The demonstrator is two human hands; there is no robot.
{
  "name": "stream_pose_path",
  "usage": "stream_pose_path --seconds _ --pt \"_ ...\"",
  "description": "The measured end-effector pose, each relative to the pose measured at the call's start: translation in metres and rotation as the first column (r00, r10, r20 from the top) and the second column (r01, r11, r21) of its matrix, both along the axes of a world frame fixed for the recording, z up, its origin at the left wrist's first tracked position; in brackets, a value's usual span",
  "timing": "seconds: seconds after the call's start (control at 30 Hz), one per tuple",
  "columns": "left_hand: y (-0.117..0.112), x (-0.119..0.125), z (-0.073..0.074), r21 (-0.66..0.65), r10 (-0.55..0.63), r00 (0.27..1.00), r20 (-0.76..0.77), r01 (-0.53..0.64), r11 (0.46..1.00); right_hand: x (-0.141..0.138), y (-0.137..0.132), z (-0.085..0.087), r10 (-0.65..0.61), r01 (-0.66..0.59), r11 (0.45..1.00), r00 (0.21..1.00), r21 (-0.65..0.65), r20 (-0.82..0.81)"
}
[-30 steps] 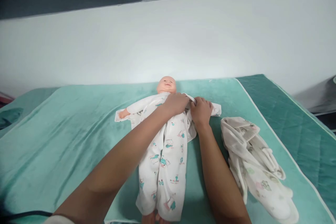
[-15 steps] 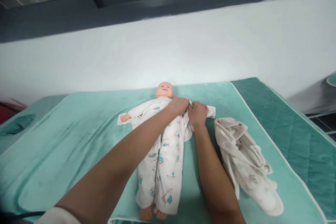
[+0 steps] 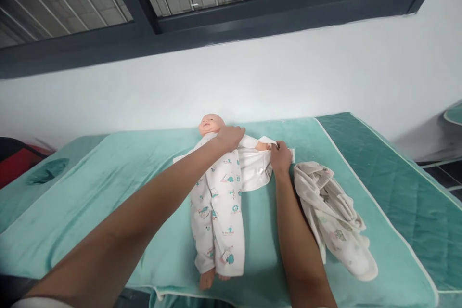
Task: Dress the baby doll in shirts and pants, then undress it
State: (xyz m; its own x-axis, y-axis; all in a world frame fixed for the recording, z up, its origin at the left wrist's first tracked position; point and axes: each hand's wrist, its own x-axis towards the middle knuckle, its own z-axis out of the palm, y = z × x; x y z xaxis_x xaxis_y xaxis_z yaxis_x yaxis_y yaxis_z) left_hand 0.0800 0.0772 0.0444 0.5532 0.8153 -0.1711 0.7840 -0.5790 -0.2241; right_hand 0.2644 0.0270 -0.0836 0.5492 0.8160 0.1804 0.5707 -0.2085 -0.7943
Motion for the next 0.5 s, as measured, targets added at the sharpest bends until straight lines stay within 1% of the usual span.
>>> stream_pose_path --seconds 0.1,0.17,0.23,0.33,0.37,0.43,0.5 --pt "-0.003 -0.014 0.007 0.019 0.02 1.0 0.004 -0.02 1.0 0.002 0.0 -0.001 0.006 -0.004 0.999 0.999 0.038 -0.049" --pt "-0.006 -0.019 0.009 0.026 0.028 1.0 0.013 -0.028 0.999 0.002 0.0 -0.002 0.027 -0.022 0.998 0.997 0.064 -0.078" --pt "-0.008 -0.018 0.008 0.027 0.031 0.999 0.028 -0.032 0.999 0.002 0.002 -0.004 0.079 -0.069 0.993 0.991 0.097 -0.106" --pt "-0.006 -0.01 0.004 0.014 0.033 0.998 0.049 -0.034 0.999 0.003 0.003 -0.004 0.154 -0.132 0.978 0.979 0.161 -0.137" --pt "-0.005 -0.006 0.002 0.007 0.035 0.998 0.055 -0.036 0.999 0.003 0.002 -0.003 0.16 -0.132 0.972 0.978 0.193 -0.135" --pt "-0.001 0.003 -0.004 -0.006 0.039 0.997 0.071 -0.039 0.999 0.003 -0.001 0.001 0.13 -0.101 0.945 0.989 0.311 -0.074" --pt "0.002 0.013 -0.012 -0.021 0.044 0.995 0.091 -0.042 0.999 -0.002 -0.006 0.007 0.046 -0.064 0.88 0.998 0.471 0.05"
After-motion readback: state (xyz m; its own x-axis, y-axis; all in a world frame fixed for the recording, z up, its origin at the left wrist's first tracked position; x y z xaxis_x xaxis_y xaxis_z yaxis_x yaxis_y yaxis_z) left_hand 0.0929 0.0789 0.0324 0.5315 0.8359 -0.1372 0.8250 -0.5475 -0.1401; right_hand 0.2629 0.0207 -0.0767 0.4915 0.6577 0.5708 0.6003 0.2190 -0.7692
